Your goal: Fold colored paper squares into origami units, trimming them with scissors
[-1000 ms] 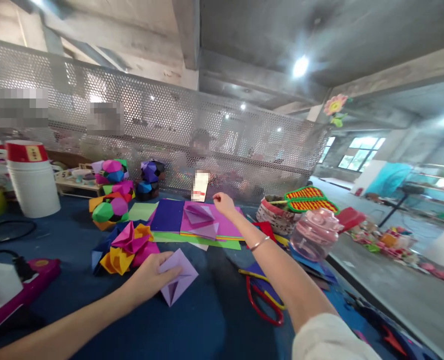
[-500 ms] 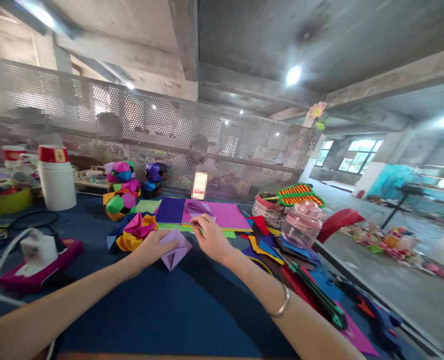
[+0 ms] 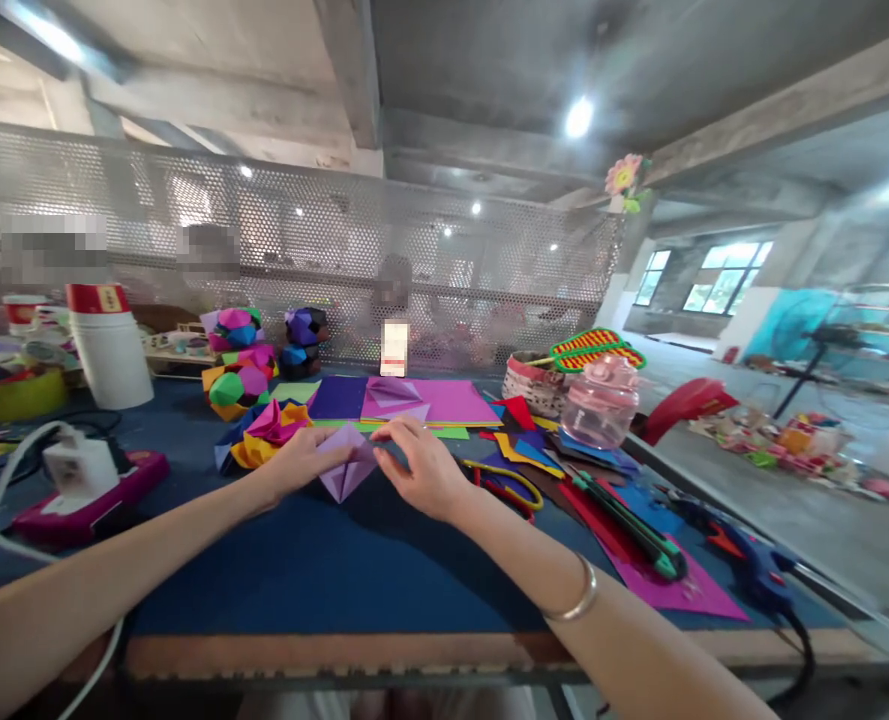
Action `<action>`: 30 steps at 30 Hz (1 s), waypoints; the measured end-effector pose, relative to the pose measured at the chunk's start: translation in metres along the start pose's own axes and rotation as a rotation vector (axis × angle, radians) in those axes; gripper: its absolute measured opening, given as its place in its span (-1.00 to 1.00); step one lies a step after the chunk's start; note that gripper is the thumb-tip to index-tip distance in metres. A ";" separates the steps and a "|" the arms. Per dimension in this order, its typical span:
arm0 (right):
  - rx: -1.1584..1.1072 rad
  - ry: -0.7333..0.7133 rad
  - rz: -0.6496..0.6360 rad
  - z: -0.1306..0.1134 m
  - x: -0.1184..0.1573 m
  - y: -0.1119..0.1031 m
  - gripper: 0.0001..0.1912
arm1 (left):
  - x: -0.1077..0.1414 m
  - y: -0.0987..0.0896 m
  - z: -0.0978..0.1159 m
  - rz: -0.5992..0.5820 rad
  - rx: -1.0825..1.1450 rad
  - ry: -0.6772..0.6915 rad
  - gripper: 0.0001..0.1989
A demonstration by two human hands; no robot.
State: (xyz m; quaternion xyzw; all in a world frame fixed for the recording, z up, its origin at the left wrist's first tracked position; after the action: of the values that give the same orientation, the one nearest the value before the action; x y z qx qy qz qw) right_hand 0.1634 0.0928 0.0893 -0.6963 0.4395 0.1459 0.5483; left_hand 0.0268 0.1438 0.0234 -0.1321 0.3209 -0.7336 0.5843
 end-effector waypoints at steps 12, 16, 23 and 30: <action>-0.138 0.112 -0.039 0.007 0.003 0.012 -0.79 | 0.001 0.005 -0.003 -0.043 0.145 -0.069 -0.70; -0.247 0.339 0.077 0.038 0.010 0.010 -0.51 | 0.000 0.001 -0.004 0.007 0.257 -0.085 -0.69; -0.629 0.583 -0.030 0.045 0.018 0.046 -0.47 | 0.002 -0.008 0.007 0.106 0.326 0.007 -0.71; -0.771 0.644 -0.014 0.039 0.021 0.058 -0.44 | 0.010 -0.002 0.016 0.060 0.304 0.013 -0.75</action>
State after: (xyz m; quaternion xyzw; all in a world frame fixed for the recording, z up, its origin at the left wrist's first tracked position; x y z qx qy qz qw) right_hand 0.1415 0.1173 0.0248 -0.8610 0.4958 0.0716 0.0884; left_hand 0.0318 0.1300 0.0347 -0.0279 0.2136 -0.7568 0.6171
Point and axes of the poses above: each hand's wrist, its own x-axis away from the middle knuckle, its own y-axis out of the palm, z = x × y, the point moved 10 cm from there along -x, towards the middle knuckle, and after that the axes turned 11 degrees about -x, right-handed, at the moved point
